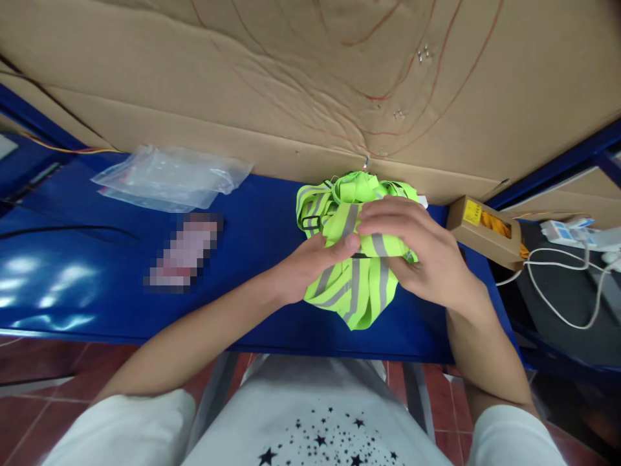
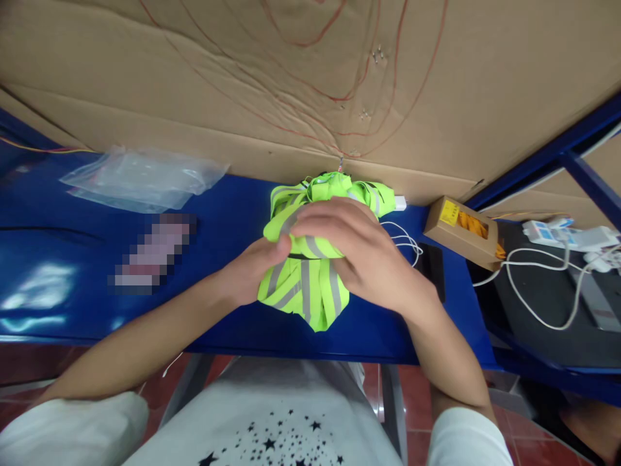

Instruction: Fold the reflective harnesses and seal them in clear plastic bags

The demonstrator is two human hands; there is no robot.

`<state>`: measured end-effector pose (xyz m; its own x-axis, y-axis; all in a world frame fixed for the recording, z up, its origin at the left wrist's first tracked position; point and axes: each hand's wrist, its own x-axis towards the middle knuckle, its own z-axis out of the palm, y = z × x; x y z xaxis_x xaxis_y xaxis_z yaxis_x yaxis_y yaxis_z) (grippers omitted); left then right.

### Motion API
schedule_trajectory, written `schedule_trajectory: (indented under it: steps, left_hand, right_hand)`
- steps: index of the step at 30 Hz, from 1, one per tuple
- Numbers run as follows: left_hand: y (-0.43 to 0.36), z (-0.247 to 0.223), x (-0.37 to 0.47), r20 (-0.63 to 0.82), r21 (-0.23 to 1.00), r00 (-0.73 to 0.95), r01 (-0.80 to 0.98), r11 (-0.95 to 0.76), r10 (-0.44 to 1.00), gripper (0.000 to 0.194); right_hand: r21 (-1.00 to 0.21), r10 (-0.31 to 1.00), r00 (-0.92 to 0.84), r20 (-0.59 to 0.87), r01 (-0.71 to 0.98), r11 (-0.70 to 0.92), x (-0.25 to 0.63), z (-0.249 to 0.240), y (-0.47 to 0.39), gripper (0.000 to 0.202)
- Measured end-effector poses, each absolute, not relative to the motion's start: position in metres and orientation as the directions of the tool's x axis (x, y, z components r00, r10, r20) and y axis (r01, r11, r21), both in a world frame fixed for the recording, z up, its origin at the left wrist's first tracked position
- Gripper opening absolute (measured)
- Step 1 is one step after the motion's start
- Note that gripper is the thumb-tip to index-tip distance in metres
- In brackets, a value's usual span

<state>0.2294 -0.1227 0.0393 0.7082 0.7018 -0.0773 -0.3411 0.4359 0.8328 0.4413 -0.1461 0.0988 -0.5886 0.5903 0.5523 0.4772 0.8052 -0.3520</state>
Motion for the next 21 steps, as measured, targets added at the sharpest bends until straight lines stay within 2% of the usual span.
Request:
schedule_trajectory:
  steps: [2,4,6,8,11,13,14,18,21]
  left_hand:
    - [-0.119,0.036,0.231,-0.114,0.838,0.686,-0.322,0.441,0.718,0.071]
    - [-0.117,0.032,0.232,-0.129,0.845,0.671,-0.311,0.435,0.73,0.069]
    - [-0.116,0.027,0.233,-0.118,0.855,0.661,-0.312,0.415,0.741,0.066]
    - [-0.116,0.022,0.234,-0.091,0.873,0.65,-0.313,0.375,0.754,0.064]
    - [-0.117,0.015,0.235,-0.057,0.908,0.652,-0.281,0.31,0.756,0.057]
    - [-0.118,0.012,0.235,-0.078,0.905,0.646,-0.274,0.326,0.759,0.055]
    - [-0.119,0.011,0.234,-0.11,0.885,0.647,-0.282,0.371,0.754,0.056]
    - [-0.121,0.009,0.23,-0.224,0.728,0.724,-0.321,0.606,0.652,0.049]
    - [-0.121,0.009,0.226,-0.159,0.676,0.818,-0.317,0.665,0.552,0.048]
  right_hand:
    - [-0.495,0.614,-0.69,0.382,0.408,0.767,0.446,0.104,-0.141,0.058]
    - [-0.619,0.619,-0.728,0.296,0.347,0.705,0.449,0.105,-0.136,0.052]
    - [-0.714,0.703,-0.631,0.328,0.322,0.622,0.449,0.101,-0.13,0.039]
    - [-0.796,0.818,-0.469,0.334,0.325,0.511,0.448,0.093,-0.123,0.038]
    - [-0.919,0.912,-0.403,0.077,0.325,0.221,0.445,0.081,-0.116,0.054]
    - [-0.957,0.897,-0.429,-0.103,0.288,0.028,0.443,0.076,-0.114,0.055]
    - [-0.965,0.892,-0.43,-0.136,0.262,-0.021,0.442,0.074,-0.113,0.055]
    - [-0.965,0.921,-0.388,-0.04,0.253,0.065,0.438,0.076,-0.115,0.056]
    - [-0.934,0.922,-0.387,0.019,0.321,0.155,0.437,0.083,-0.12,0.054]
